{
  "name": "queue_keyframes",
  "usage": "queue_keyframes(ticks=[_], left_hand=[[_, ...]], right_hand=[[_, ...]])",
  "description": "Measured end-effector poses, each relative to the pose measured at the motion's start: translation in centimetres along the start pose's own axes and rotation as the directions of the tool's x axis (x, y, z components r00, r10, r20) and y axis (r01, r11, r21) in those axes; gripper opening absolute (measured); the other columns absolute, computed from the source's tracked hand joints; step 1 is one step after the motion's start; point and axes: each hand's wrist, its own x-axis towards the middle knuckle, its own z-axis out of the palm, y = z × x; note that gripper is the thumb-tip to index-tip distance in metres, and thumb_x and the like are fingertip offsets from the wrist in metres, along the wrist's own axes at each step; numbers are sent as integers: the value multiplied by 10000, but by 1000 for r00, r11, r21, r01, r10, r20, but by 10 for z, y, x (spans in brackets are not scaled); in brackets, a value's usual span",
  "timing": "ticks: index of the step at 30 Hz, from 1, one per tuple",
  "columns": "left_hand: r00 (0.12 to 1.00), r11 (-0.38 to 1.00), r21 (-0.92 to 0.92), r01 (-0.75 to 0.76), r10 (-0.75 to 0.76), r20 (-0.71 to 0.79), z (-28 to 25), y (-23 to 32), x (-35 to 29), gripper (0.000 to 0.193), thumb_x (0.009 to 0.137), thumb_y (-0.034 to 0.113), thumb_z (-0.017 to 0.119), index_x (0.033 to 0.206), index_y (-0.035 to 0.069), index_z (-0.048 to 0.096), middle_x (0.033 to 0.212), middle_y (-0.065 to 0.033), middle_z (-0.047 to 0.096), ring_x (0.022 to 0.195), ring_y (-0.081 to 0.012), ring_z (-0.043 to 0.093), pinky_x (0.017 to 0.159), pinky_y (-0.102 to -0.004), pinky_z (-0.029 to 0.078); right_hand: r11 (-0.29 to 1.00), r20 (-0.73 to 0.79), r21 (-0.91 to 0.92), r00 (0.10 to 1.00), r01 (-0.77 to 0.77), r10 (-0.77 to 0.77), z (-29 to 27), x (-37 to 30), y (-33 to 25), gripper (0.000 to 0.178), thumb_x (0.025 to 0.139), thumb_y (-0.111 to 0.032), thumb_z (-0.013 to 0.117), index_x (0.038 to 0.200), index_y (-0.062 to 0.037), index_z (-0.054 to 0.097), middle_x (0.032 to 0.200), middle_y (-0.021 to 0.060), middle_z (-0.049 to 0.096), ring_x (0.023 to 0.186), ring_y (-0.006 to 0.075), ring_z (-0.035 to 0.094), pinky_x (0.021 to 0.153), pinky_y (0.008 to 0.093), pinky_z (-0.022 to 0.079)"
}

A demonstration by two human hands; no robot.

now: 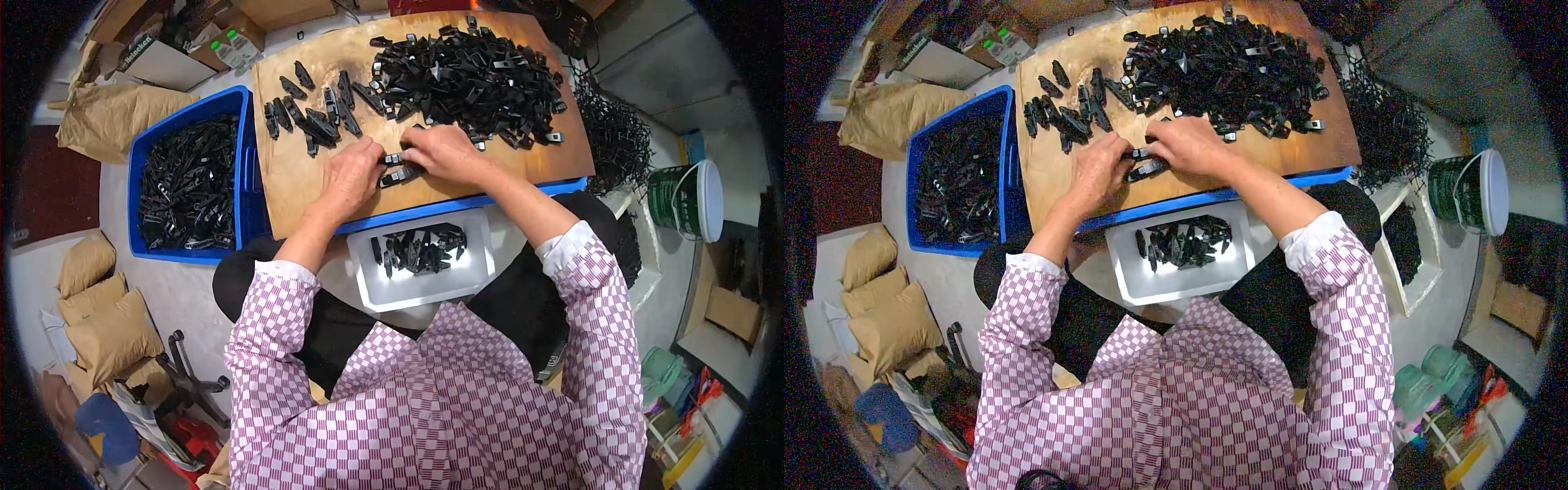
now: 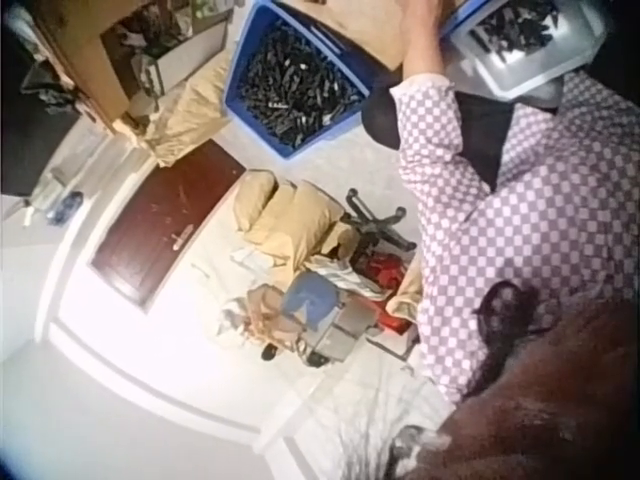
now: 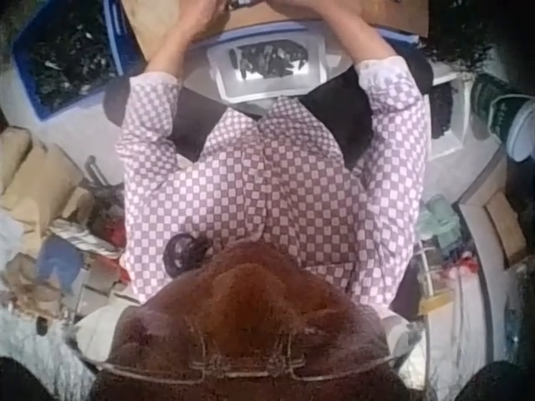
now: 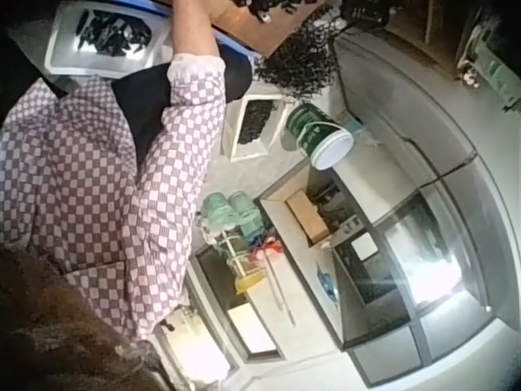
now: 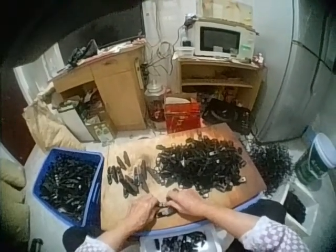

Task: Inspecting small black plastic components and placing them into a sorting tray.

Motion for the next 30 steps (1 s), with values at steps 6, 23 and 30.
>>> queue_keyframes(ticks=[6, 23, 30], left_hand=[[999, 1000, -5, -8, 8, 53, -2, 9, -8, 127, 759, 62, 670, 841, 40, 576, 870, -117, 561, 857, -328, 606, 706, -420, 504], [996, 999, -24, 44, -42, 73, 4, 12, -8, 129, 765, 74, 670, 862, 52, 587, 893, -108, 566, 846, -318, 618, 686, -421, 511], [998, 998, -61, 6, -2, 59, 8, 6, -5, 138, 763, 73, 668, 874, 45, 592, 887, -121, 567, 824, -343, 614, 684, -431, 505]], right_hand=[[979, 88, -160, 985, -130, 146, -18, -12, 13, 206, 870, -262, 620, 942, -72, 589, 752, 175, 638, 751, 379, 635, 620, 482, 480], [998, 165, -49, 986, 35, -27, -13, -14, -4, 228, 838, -258, 666, 845, -63, 549, 703, 147, 629, 732, 360, 639, 612, 486, 475], [1000, 24, -14, 1000, 1, -1, 12, -15, -11, 209, 852, -218, 650, 875, -57, 518, 694, 148, 632, 705, 372, 637, 593, 482, 479]])
